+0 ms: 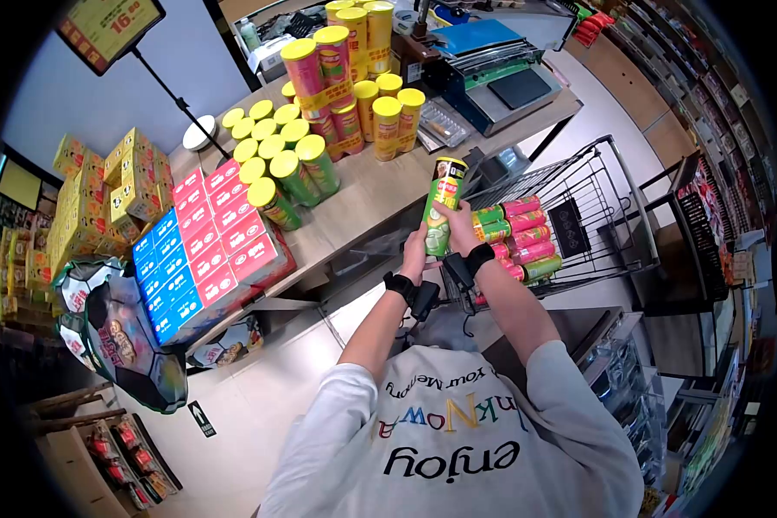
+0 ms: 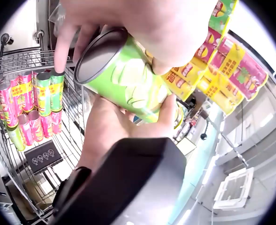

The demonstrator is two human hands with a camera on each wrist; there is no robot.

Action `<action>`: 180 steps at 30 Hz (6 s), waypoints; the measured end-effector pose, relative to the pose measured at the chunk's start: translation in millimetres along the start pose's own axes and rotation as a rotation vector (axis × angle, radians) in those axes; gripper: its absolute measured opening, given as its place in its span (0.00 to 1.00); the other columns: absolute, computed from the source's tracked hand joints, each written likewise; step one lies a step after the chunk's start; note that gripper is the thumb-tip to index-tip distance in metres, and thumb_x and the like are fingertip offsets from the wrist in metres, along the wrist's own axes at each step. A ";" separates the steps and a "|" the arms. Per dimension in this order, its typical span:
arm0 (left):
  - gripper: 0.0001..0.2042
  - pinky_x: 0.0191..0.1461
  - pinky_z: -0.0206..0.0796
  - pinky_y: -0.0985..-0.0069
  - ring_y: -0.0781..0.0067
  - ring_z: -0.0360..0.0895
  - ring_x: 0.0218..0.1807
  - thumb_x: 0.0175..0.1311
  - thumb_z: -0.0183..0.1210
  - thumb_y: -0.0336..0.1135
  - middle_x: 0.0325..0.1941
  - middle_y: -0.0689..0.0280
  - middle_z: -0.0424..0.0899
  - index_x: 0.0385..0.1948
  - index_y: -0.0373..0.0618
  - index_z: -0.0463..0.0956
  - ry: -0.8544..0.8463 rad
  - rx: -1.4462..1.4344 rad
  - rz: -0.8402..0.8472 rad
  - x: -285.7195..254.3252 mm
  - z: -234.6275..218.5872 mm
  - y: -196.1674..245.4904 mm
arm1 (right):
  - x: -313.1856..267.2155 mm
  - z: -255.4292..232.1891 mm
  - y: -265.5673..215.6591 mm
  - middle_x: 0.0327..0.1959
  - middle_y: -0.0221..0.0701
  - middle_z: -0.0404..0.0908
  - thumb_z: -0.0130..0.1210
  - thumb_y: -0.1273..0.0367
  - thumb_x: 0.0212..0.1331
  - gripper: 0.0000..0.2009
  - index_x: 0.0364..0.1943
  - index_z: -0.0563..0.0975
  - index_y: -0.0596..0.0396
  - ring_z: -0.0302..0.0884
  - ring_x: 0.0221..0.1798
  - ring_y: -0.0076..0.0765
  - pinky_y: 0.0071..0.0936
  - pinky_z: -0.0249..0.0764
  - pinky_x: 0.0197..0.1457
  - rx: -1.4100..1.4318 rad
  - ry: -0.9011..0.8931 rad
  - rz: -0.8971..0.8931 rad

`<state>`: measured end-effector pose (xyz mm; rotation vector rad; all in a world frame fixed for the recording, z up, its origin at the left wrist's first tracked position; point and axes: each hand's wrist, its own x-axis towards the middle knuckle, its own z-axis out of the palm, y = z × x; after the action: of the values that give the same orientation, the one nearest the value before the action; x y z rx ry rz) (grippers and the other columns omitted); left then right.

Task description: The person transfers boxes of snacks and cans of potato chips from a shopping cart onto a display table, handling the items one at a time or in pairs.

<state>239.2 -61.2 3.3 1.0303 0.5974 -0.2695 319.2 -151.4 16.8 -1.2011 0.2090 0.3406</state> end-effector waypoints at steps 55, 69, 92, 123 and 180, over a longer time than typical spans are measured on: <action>0.21 0.43 0.62 0.62 0.46 0.74 0.39 0.63 0.40 0.47 0.30 0.46 0.77 0.35 0.37 0.76 0.789 0.290 0.369 -22.3 -191.9 -11.0 | -56.1 155.8 54.1 0.47 0.31 0.70 0.64 0.67 0.44 0.29 0.50 0.60 0.49 0.71 0.50 0.33 0.35 0.77 0.41 -0.559 -0.562 0.401; 0.34 0.56 0.59 0.72 0.54 0.69 0.55 0.54 0.45 0.26 0.53 0.43 0.68 0.64 0.46 0.41 0.564 0.337 0.456 4.7 -280.7 -23.0 | 1.4 239.9 170.3 0.42 0.44 0.76 0.66 0.74 0.33 0.31 0.47 0.65 0.62 0.74 0.46 0.45 0.33 0.70 0.48 -0.825 -0.661 -0.373; 0.10 0.30 0.66 0.80 0.75 0.76 0.30 0.60 0.45 0.29 0.34 0.62 0.79 0.40 0.38 0.70 0.095 0.337 0.070 61.2 -105.8 -72.8 | -10.8 -171.9 157.1 0.30 0.32 0.73 0.49 0.75 0.51 0.14 0.43 0.68 0.56 0.74 0.27 0.27 0.23 0.72 0.24 -0.024 0.183 0.397; 0.16 0.47 0.66 0.71 0.65 0.74 0.46 0.60 0.46 0.32 0.46 0.57 0.74 0.50 0.38 0.64 0.161 0.435 -0.400 225.3 77.2 -142.8 | 223.9 -314.9 191.4 0.35 0.33 0.78 0.60 0.65 0.47 0.17 0.39 0.72 0.59 0.77 0.35 0.28 0.30 0.73 0.33 0.290 0.582 0.514; 0.14 0.32 0.58 0.84 0.78 0.69 0.34 0.61 0.43 0.42 0.36 0.68 0.77 0.40 0.45 0.72 -0.073 -0.335 0.199 39.9 -91.3 38.3 | 28.8 15.8 -5.9 0.46 0.29 0.73 0.37 0.61 0.65 0.17 0.52 0.66 0.54 0.71 0.48 0.27 0.26 0.68 0.51 0.136 -0.370 0.074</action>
<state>259.0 39.4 -26.5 0.7459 0.4516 -0.0292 347.8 -134.3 17.9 -0.9780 -0.0447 0.5964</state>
